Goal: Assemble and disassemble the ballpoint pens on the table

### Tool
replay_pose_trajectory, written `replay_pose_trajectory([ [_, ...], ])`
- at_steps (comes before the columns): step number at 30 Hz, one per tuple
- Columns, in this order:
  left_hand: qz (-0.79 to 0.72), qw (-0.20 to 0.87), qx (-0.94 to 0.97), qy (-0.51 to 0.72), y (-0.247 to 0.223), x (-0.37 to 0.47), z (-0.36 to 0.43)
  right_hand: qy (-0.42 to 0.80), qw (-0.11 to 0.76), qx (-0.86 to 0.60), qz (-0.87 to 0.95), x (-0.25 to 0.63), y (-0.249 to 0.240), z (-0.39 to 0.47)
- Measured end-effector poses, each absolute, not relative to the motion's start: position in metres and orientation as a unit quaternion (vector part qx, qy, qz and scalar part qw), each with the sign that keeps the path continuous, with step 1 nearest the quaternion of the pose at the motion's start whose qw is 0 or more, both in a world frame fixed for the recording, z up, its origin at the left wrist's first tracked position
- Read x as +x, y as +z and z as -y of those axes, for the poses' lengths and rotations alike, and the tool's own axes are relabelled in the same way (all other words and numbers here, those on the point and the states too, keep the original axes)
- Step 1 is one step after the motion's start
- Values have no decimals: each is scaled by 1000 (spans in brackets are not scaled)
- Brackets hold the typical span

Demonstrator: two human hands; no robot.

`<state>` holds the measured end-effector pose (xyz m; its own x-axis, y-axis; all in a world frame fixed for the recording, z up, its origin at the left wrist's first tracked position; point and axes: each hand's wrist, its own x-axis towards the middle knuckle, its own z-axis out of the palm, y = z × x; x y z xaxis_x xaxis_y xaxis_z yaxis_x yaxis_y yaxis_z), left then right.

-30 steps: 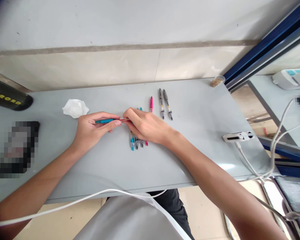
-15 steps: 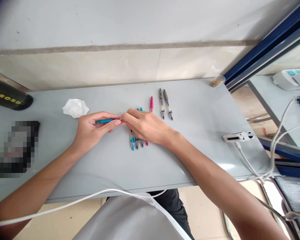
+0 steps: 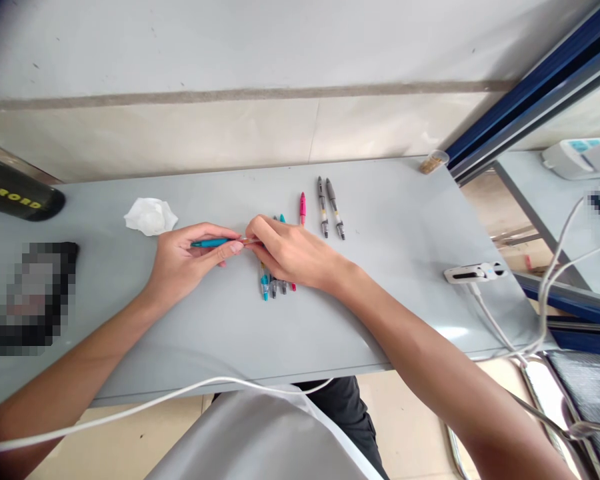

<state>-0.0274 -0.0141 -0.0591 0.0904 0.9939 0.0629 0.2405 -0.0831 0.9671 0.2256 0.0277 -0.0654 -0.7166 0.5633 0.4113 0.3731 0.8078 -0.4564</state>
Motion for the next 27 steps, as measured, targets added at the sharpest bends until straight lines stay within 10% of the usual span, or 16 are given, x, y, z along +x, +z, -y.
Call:
replay_pose_trajectory([
  [27,-518,439,595,430,-58,-27,15,121,272,-225,928,229,-67,-33],
])
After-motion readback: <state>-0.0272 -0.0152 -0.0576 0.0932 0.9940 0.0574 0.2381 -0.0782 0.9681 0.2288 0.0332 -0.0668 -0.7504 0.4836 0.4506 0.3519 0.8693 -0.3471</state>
